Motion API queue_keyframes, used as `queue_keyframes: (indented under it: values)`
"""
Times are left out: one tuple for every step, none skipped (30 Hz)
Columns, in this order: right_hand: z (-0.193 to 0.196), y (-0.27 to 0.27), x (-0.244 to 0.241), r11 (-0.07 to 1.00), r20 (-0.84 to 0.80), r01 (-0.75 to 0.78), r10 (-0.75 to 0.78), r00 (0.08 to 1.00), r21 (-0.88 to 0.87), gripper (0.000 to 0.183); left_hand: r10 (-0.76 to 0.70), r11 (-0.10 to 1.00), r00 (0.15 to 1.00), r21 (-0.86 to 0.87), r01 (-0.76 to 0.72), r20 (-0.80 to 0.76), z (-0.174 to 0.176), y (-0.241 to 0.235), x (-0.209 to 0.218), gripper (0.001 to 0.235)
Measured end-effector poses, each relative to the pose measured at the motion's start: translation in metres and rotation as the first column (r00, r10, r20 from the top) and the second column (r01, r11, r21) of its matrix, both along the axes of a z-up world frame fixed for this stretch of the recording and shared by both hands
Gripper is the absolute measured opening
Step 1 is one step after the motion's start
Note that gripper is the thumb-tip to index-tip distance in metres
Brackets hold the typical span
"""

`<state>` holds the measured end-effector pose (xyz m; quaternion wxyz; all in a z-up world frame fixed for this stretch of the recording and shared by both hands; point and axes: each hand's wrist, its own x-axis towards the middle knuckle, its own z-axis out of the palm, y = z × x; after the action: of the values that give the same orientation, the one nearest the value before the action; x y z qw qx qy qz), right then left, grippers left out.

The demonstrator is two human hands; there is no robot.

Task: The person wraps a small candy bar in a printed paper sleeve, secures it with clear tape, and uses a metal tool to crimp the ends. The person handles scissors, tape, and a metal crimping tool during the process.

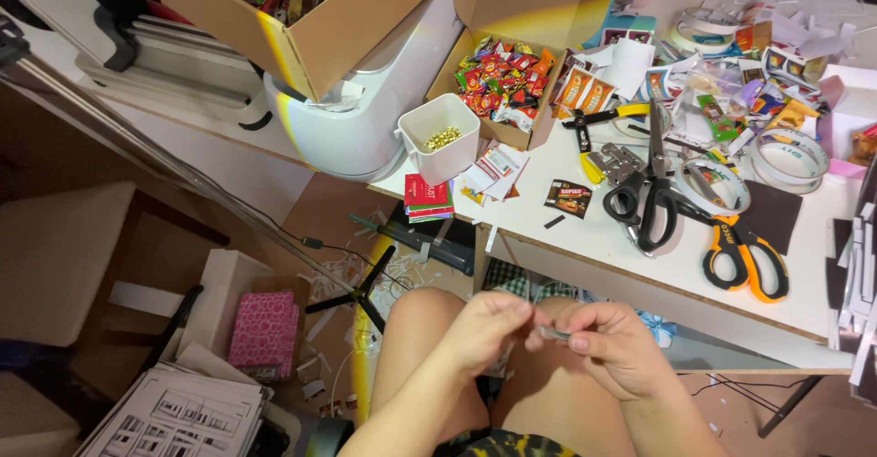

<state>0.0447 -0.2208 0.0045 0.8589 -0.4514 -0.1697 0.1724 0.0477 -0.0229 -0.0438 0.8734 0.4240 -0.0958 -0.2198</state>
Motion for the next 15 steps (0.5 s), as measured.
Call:
queue_keyframes:
  values:
    - [-0.015, -0.011, 0.002, 1.0, 0.003, 0.002, -0.002, 1.0, -0.003, 0.015, -0.002, 1.0, 1.0, -0.003, 0.002, 0.003, 0.017, -0.004, 0.01, 0.034]
    - [-0.03, -0.022, 0.005, 0.993, -0.013, 0.12, -0.12, 0.993, -0.009, 0.012, 0.078, 0.881, 0.957, 0.43, -0.197, 0.279, 0.034, -0.008, 0.021, 0.028]
    - [-0.044, -0.033, 0.008, 0.972, -0.027, 0.236, -0.237, 0.971, -0.016, 0.012, 0.024, 0.561, 0.845, 0.693, -0.454, 0.534, 0.052, -0.012, 0.032, 0.025]
    - [-0.052, -0.04, 0.011, 0.971, -0.026, 0.237, -0.237, 0.971, -0.019, 0.012, 0.025, 0.563, 0.845, 0.691, -0.454, 0.535, 0.051, -0.02, 0.048, 0.025]
    - [-0.06, -0.048, 0.013, 0.949, -0.036, 0.314, -0.314, 0.949, -0.016, 0.01, -0.019, 0.468, 0.691, 0.618, -0.632, 0.722, 0.051, -0.027, 0.064, 0.026]
    - [-0.067, -0.055, 0.016, 0.921, -0.047, 0.388, -0.388, 0.92, -0.012, 0.011, -0.092, 0.378, 0.499, 0.493, -0.783, 0.862, 0.051, -0.034, 0.079, 0.027]
    - [-0.067, -0.055, 0.017, 0.921, -0.045, 0.389, -0.389, 0.92, -0.013, 0.011, -0.09, 0.38, 0.498, 0.492, -0.783, 0.862, 0.05, -0.042, 0.093, 0.027]
    - [-0.067, -0.056, 0.019, 0.881, -0.027, 0.471, -0.472, 0.881, -0.043, 0.012, -0.145, 0.277, 0.494, 0.514, -0.812, 0.857, 0.049, -0.05, 0.107, 0.03]
    - [-0.066, -0.056, 0.021, 0.832, -0.006, 0.55, -0.552, 0.834, -0.07, 0.012, -0.199, 0.171, 0.494, 0.526, -0.833, 0.847, 0.048, -0.058, 0.121, 0.044]
    - [-0.067, -0.058, 0.021, 0.832, -0.002, 0.55, -0.552, 0.834, -0.07, 0.012, -0.197, 0.172, 0.491, 0.523, -0.835, 0.849, 0.042, -0.065, 0.129, 0.044]
    - [-0.068, -0.059, 0.023, 0.813, 0.021, 0.577, -0.577, 0.816, -0.077, 0.012, -0.236, 0.081, 0.57, 0.6, -0.796, 0.787, 0.037, -0.072, 0.138, 0.054]
    - [-0.07, -0.06, 0.024, 0.792, 0.045, 0.605, -0.604, 0.796, -0.083, 0.011, -0.267, -0.013, 0.644, 0.665, -0.747, 0.717, 0.031, -0.08, 0.146, 0.064]
    - [-0.072, -0.063, 0.025, 0.791, 0.049, 0.606, -0.604, 0.795, -0.082, 0.011, -0.266, -0.012, 0.64, 0.662, -0.75, 0.72, 0.027, -0.082, 0.152, 0.064]
    - [-0.075, -0.065, 0.026, 0.777, 0.043, 0.621, -0.62, 0.783, -0.103, 0.012, -0.254, -0.049, 0.607, 0.617, -0.786, 0.753, 0.022, -0.085, 0.156, 0.049]
    - [-0.077, -0.068, 0.026, 0.763, 0.037, 0.635, -0.636, 0.771, -0.124, 0.014, -0.244, -0.086, 0.571, 0.569, -0.818, 0.784, 0.017, -0.087, 0.159, 0.035]
